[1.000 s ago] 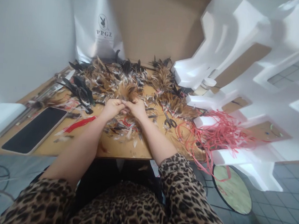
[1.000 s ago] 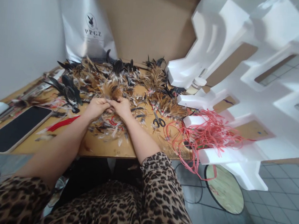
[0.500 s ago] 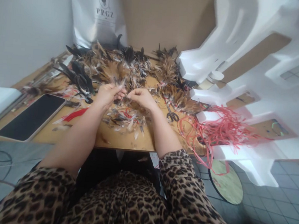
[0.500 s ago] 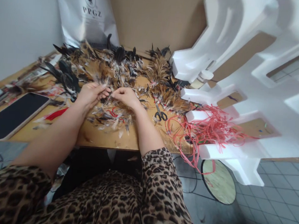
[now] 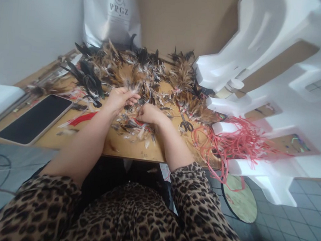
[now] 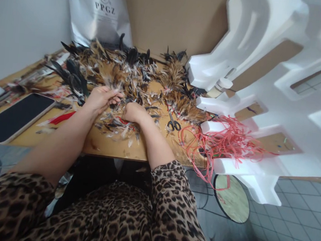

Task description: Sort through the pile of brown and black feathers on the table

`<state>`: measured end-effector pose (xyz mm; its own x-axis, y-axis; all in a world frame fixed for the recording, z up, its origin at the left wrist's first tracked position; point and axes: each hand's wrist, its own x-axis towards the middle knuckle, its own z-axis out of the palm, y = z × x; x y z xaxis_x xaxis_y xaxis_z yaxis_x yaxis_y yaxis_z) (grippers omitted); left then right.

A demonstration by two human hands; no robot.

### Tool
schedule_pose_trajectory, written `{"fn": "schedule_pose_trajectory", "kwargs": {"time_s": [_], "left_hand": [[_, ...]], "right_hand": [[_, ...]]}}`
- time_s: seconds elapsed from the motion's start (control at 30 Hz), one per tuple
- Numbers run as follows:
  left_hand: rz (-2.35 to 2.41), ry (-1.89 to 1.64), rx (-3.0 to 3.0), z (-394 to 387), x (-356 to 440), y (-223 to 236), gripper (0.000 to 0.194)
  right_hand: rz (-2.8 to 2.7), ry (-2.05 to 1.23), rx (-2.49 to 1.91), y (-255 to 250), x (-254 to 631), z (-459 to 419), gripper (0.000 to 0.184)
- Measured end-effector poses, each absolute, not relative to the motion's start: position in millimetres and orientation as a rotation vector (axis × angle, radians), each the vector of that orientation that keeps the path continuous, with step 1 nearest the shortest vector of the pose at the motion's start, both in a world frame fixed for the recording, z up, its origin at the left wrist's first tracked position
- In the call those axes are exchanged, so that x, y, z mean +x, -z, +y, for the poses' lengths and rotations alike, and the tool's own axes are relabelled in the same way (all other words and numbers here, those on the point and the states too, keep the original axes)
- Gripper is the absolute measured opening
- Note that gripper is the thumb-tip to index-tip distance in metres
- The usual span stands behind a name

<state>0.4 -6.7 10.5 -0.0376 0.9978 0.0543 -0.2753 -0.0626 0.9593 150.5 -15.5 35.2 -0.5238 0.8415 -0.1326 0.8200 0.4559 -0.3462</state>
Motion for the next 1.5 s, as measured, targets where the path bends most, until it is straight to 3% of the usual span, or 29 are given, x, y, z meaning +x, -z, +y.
{"fn": "schedule_pose_trajectory", "kwargs": {"time_s": [0.1, 0.23, 0.37, 0.53, 1.07, 1.5], "left_hand": [[1.004, -1.398, 0.998, -6.9, 0.4, -11.3, 0.021], [0.977, -1.424, 0.939, -4.3, -1.3, -10.3, 0.019], [0.896, -1.424, 0.871, -1.7, -4.4, -10.0, 0.016], [0.828, -1.389, 0.796, -1.8, -6.7, -12.3, 0.011], [0.832, -1.103, 0.990, -8.5, -17.3, -13.7, 0.014], [0.798, -1.251, 0.862, -13.2, -20.7, -24.4, 0.010]], "right_hand": [[-2.595, -0.643, -1.403, -31.4, 151.8, -13.0, 0.009], [-2.301, -1.112, -1.172, -33.3, 161.8, -8.6, 0.009], [-1.877, -1.483, -1.029, -37.1, 169.4, -5.7, 0.017], [-1.605, -1.701, -0.862, -40.0, 170.0, -4.7, 0.027], [-1.441, -1.873, -0.771, -36.1, 167.1, -1.2, 0.030], [-1.436, -1.873, -0.838, -36.6, 167.2, -1.2, 0.033]]}}
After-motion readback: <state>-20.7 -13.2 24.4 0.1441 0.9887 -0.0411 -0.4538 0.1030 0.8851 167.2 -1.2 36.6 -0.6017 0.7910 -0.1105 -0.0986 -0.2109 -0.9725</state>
